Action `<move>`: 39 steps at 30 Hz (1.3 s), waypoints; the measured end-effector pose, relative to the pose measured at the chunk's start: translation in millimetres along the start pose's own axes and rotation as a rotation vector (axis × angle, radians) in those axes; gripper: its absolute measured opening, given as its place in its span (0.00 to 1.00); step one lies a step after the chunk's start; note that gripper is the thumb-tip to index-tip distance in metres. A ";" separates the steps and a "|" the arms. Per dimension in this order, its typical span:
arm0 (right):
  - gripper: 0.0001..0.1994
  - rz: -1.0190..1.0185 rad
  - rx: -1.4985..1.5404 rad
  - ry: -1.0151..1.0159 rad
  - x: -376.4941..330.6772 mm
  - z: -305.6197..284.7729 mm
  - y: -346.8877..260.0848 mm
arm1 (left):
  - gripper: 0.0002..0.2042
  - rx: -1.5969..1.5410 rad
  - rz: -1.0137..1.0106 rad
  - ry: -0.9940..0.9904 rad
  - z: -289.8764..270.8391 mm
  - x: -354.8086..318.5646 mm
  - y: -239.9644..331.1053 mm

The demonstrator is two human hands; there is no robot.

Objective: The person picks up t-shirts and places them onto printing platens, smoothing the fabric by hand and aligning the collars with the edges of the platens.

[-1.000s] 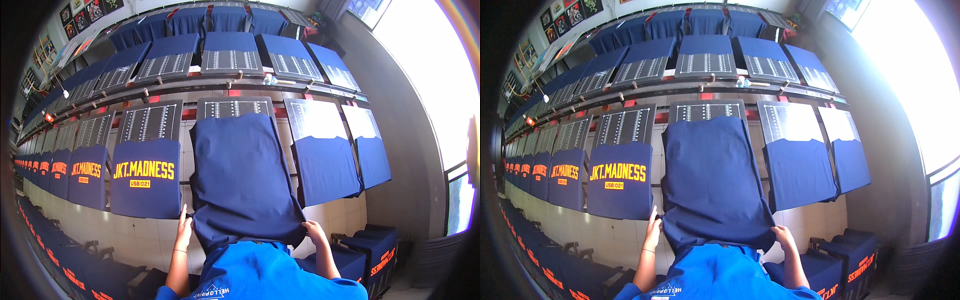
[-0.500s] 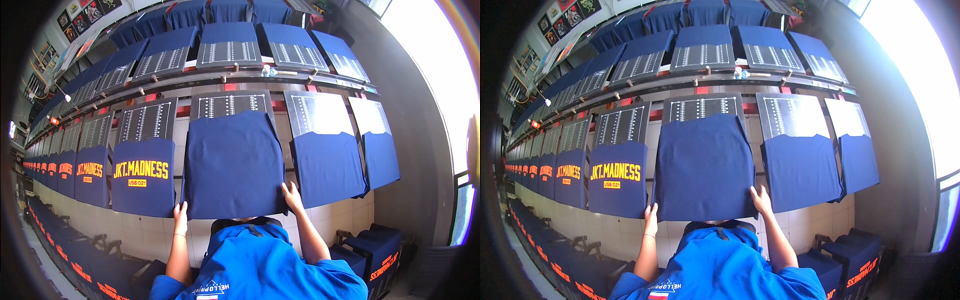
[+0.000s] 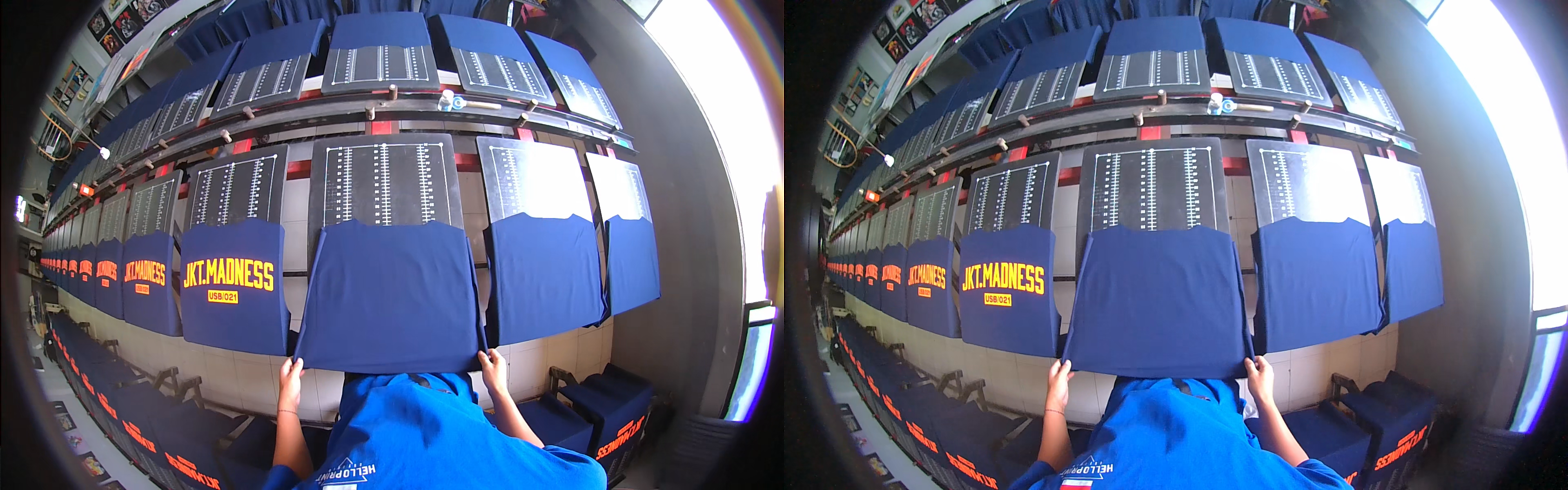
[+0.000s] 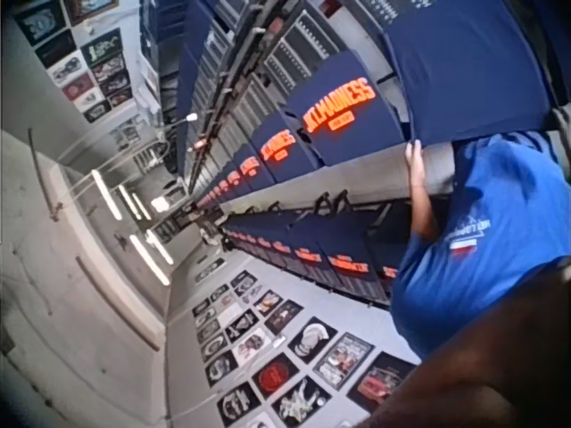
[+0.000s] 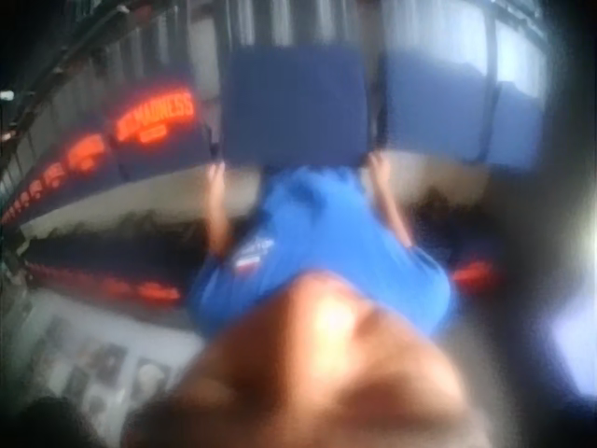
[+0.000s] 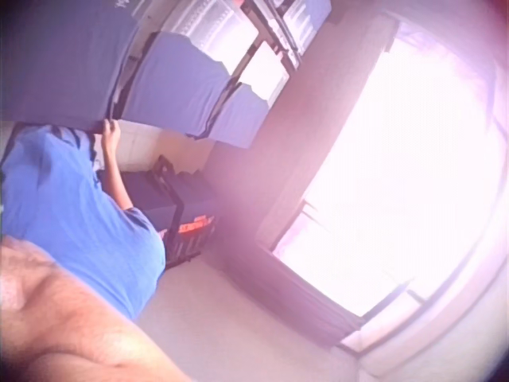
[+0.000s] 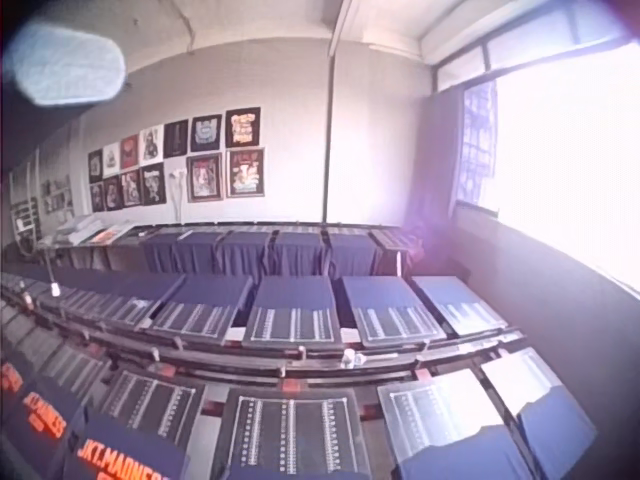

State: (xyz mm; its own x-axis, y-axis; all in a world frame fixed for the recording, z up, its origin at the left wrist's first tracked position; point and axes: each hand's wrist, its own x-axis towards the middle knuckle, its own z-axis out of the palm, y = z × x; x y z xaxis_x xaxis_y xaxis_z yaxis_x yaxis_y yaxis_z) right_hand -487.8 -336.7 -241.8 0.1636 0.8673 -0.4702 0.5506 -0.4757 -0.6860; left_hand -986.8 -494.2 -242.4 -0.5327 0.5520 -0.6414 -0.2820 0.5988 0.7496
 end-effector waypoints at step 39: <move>0.10 -0.932 -0.496 0.138 233.5 79.0 -269.7 | 0.05 1.093 1.193 -0.093 188.3 225.1 241.2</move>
State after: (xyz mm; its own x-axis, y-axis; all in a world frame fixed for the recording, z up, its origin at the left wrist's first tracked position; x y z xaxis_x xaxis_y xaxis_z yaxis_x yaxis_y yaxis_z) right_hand -662.8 -17.4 -210.5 -0.4208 0.8820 0.2124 0.7728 0.4711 -0.4253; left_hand -1024.5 -116.2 -236.8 0.0380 0.9876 0.1523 0.9286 -0.0912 0.3597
